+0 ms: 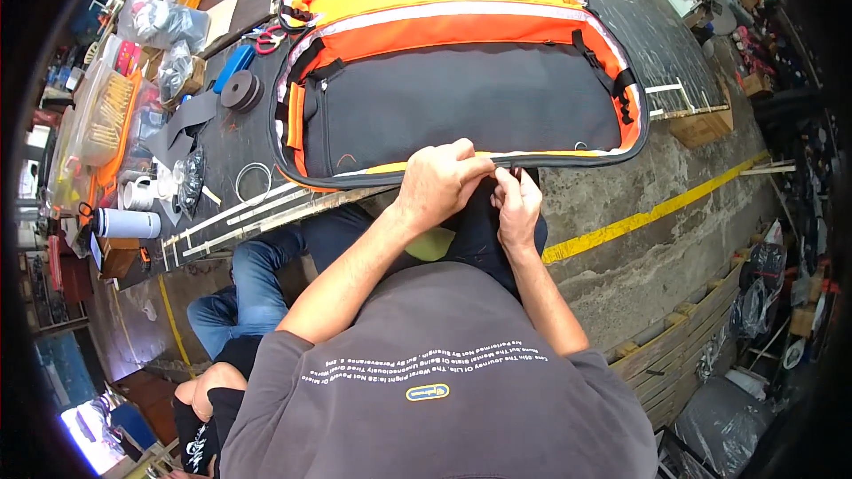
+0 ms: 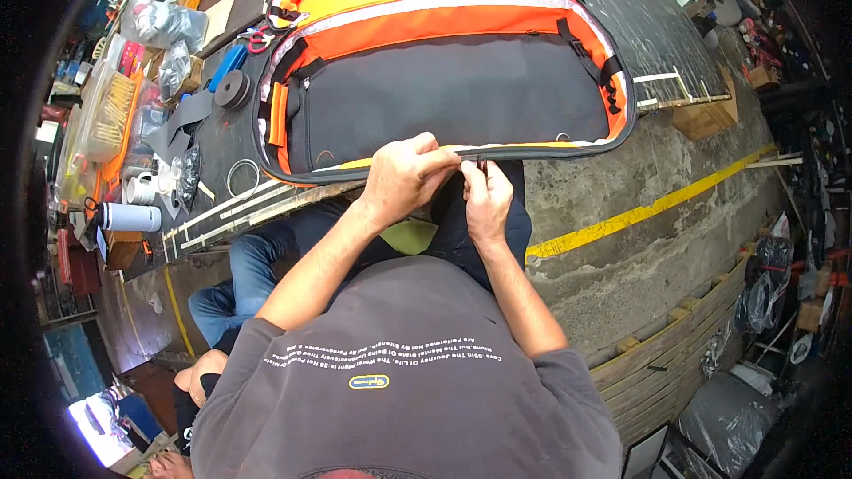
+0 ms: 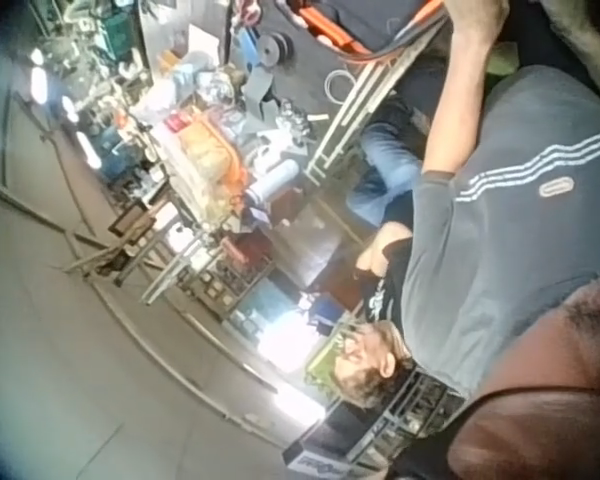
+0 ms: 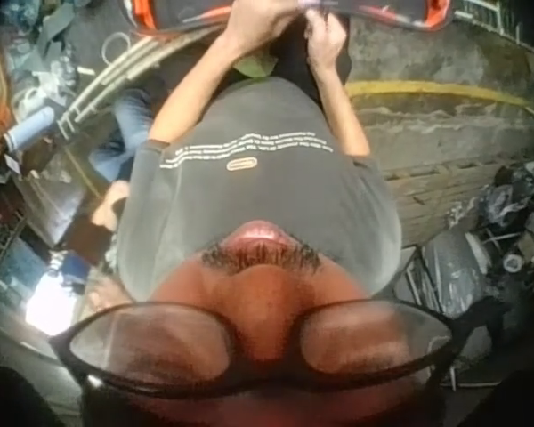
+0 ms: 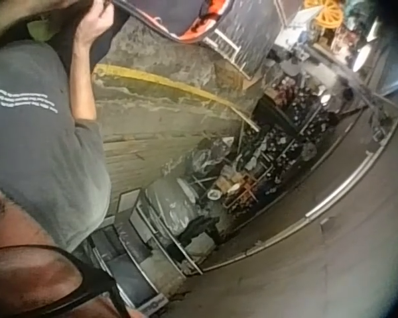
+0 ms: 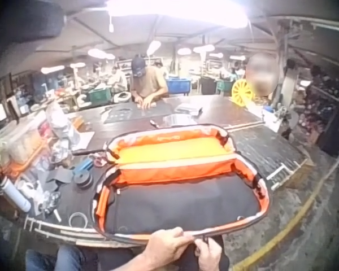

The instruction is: Inspecting and adjusting the zippers and internal compartments of a large orange and black trauma bag at a workbench.

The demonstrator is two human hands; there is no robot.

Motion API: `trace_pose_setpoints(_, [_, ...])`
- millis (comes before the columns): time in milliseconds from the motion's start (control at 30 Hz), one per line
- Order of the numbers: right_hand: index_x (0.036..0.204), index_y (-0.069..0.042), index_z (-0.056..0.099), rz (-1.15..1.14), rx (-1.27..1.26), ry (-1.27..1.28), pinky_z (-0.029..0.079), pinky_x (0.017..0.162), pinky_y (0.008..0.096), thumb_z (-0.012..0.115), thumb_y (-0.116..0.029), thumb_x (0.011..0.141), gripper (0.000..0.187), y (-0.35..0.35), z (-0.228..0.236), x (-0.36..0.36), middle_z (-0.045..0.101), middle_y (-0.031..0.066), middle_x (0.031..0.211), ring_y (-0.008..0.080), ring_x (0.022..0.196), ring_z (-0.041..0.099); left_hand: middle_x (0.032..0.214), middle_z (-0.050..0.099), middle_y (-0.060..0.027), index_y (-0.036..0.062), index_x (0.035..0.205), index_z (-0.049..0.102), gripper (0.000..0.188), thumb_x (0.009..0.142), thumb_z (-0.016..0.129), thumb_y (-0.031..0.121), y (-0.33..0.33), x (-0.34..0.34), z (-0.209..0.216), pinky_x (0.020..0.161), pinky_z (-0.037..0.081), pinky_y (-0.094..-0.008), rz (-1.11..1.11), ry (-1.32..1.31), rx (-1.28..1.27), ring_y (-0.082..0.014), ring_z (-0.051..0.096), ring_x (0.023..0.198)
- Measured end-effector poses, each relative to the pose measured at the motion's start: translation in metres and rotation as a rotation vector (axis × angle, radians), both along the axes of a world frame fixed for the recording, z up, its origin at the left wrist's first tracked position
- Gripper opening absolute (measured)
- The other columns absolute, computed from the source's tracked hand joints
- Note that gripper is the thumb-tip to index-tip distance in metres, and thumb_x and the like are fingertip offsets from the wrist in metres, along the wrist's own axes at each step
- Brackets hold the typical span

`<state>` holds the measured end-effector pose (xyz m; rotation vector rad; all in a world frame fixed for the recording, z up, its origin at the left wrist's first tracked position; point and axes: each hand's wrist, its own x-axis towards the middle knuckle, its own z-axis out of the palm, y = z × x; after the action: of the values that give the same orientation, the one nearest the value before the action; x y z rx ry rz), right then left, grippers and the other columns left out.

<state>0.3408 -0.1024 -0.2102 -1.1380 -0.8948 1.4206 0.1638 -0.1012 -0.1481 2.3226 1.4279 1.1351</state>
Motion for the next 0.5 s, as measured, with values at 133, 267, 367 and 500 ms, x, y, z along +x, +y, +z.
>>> trace_pose_setpoints(133, [0.093, -0.007, 0.071, -0.005, 0.039, -0.095, 0.038, 0.057, 0.0238, 0.071, -0.019, 0.109, 0.020, 0.000, -0.005, 0.001, 0.056, -0.0082, 0.075, 0.0021, 0.064, 0.047, 0.083, 0.064, -0.0098, 0.0088, 0.104, 0.077, 0.015, 0.092, 0.084, 0.013, -0.002, 0.001, -0.003, 0.063, 0.055, -0.0439, -0.008, -0.107, -0.019, -0.0332, 0.070, 0.073])
trace_pose_setpoints(267, [0.093, -0.006, 0.071, 0.003, 0.040, -0.084, 0.039, 0.058, 0.0238, 0.069, -0.019, 0.110, 0.021, 0.003, -0.009, 0.002, 0.056, -0.0081, 0.075, 0.0022, 0.065, 0.048, 0.083, 0.065, -0.0104, 0.0087, 0.108, 0.078, 0.019, 0.091, 0.084, 0.012, -0.001, 0.003, -0.001, 0.064, 0.055, -0.0440, 0.040, -0.182, -0.111, -0.0333, 0.070, 0.074])
trace_pose_setpoints(367, [0.094, -0.005, 0.073, -0.001, -0.009, -0.044, 0.039, 0.058, 0.0238, 0.068, -0.016, 0.110, 0.020, 0.001, -0.008, -0.002, 0.057, -0.0077, 0.076, 0.0022, 0.065, 0.048, 0.084, 0.065, -0.0088, 0.0109, 0.105, 0.078, 0.014, 0.091, 0.080, 0.014, 0.001, 0.001, -0.006, 0.066, 0.056, -0.0443, 0.044, -0.075, -0.021, -0.0327, 0.072, 0.076])
trace_pose_setpoints(500, [0.101, -0.002, 0.076, -0.013, 0.089, -0.149, 0.041, 0.062, 0.0225, 0.067, -0.013, 0.110, 0.017, -0.007, -0.003, 0.000, 0.061, -0.0063, 0.081, 0.0019, 0.069, 0.049, 0.082, 0.064, -0.0034, 0.0128, 0.103, 0.079, 0.014, 0.091, 0.079, 0.019, 0.003, -0.004, -0.008, 0.062, 0.051, -0.0418, 0.021, 0.081, 0.113, -0.0260, 0.069, 0.072])
